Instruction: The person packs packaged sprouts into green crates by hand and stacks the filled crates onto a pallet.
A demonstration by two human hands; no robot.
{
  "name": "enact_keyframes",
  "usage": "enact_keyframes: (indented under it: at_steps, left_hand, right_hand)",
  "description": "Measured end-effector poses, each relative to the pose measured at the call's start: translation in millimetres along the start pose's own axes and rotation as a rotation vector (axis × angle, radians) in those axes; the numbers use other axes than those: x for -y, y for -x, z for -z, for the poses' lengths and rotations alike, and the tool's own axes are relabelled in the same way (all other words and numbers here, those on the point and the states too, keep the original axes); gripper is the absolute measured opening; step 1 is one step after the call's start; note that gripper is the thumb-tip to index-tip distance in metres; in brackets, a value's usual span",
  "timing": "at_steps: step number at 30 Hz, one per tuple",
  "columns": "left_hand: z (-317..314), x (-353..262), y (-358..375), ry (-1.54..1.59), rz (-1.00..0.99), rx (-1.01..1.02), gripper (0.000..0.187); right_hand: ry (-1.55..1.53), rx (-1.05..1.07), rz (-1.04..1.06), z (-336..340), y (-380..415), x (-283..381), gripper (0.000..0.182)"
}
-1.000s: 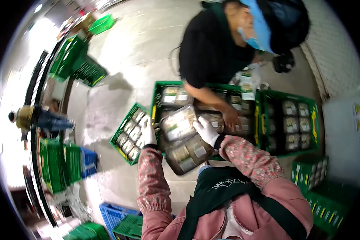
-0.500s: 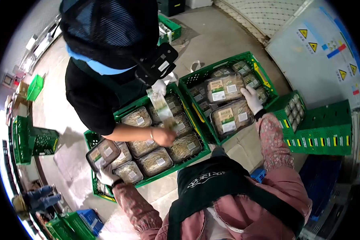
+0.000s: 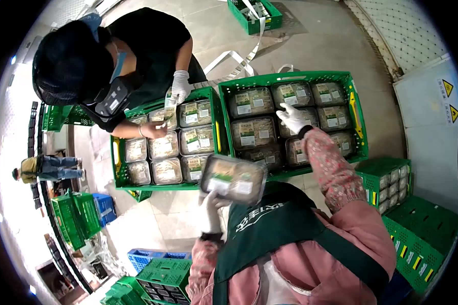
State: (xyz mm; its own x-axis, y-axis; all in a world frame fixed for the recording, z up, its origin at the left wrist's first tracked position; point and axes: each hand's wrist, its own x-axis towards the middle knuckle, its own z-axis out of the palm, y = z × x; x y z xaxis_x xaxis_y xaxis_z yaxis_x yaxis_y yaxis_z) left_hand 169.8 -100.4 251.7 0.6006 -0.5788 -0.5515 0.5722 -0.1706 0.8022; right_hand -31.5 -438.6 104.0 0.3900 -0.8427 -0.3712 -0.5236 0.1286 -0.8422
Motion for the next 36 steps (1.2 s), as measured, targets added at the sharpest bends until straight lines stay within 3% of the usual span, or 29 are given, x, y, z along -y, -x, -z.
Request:
enact_keyframes:
  at_steps: [1, 3, 6, 7, 9, 10, 13, 14, 15, 17, 19, 24, 27, 30, 33, 36]
  left_hand:
    - [-28.1, 7.6, -0.1, 0.012, 0.056, -0.010, 0.007]
    - [-55.0, 43.1, -13.2, -0.006, 0.099, 0.054, 0.017]
    - [-61.5, 78.1, -28.8, -0.103, 0.391, 0.157, 0.043]
    - [-64.3, 74.3, -21.4, -0.144, 0.406, 0.156, 0.047]
    - [-61.0, 69.6, -4.3, -0.219, 0.424, 0.138, 0.043]
    - [-56.3, 66.3, 3.5, -0.228, 0.419, 0.158, 0.037]
    - [-45.3, 65.5, 21.5, -0.188, 0.344, 0.090, 0.030]
    - [-42.7, 63.8, 26.3, -0.182, 0.329, 0.064, 0.030]
    - [-40.7, 60.9, 30.3, -0.189, 0.292, 0.040, 0.031]
    - [-36.7, 54.5, 34.2, -0.194, 0.246, -0.003, 0.032]
    - [-30.4, 49.9, 38.4, -0.179, 0.149, 0.005, 0.038]
    - [7.7, 14.7, 3.1, -0.234, -0.189, -0.148, 0.033]
    - [49.6, 11.7, -76.0, -0.491, -0.457, -0.174, 0.037]
    - [64.5, 9.6, -162.2, -0.754, -0.406, -0.247, 0.045]
    - [72.6, 12.2, -231.7, -1.296, -0.115, -0.342, 0.049]
    - [61.4, 7.8, -251.5, -1.604, -0.032, -0.380, 0.044]
  right_hand:
    - [-0.112, 0.028, 0.007, 17.8, 25.7, 20.8, 0.040]
    - [-0.168, 0.048, 0.169, 36.7, 33.8, -8.1, 0.035]
    - [-0.275, 0.086, 0.000, 67.1, 69.2, -14.7, 0.031]
    - [-0.211, 0.084, -0.033, 73.4, 75.5, -15.2, 0.030]
    - [0.188, -0.060, 0.345, 58.3, 60.7, -62.3, 0.028]
    - [0.292, -0.028, 0.320, 54.5, 82.8, -15.1, 0.029]
    - [0.382, -0.037, 0.769, -7.7, 68.9, 4.8, 0.038]
    - [0.530, -0.005, 0.828, -30.6, 62.0, 11.6, 0.050]
    - [0.673, 0.060, 0.828, -53.4, 57.4, 18.3, 0.064]
    - [0.812, 0.225, 0.786, -80.6, 49.8, 32.2, 0.072]
    - [1.031, 0.432, 0.660, -81.6, 46.7, 36.7, 0.071]
    - [1.166, 0.497, 0.495, -79.9, 59.8, 54.3, 0.064]
    - [1.206, 0.492, 0.472, -84.5, 61.1, 60.4, 0.063]
    - [1.104, 0.370, 0.600, -90.6, 50.1, 61.4, 0.053]
    - [0.896, 0.231, 0.597, -98.5, 23.1, 63.0, 0.050]
    - [0.918, 0.108, 0.565, -107.2, 2.1, 64.2, 0.043]
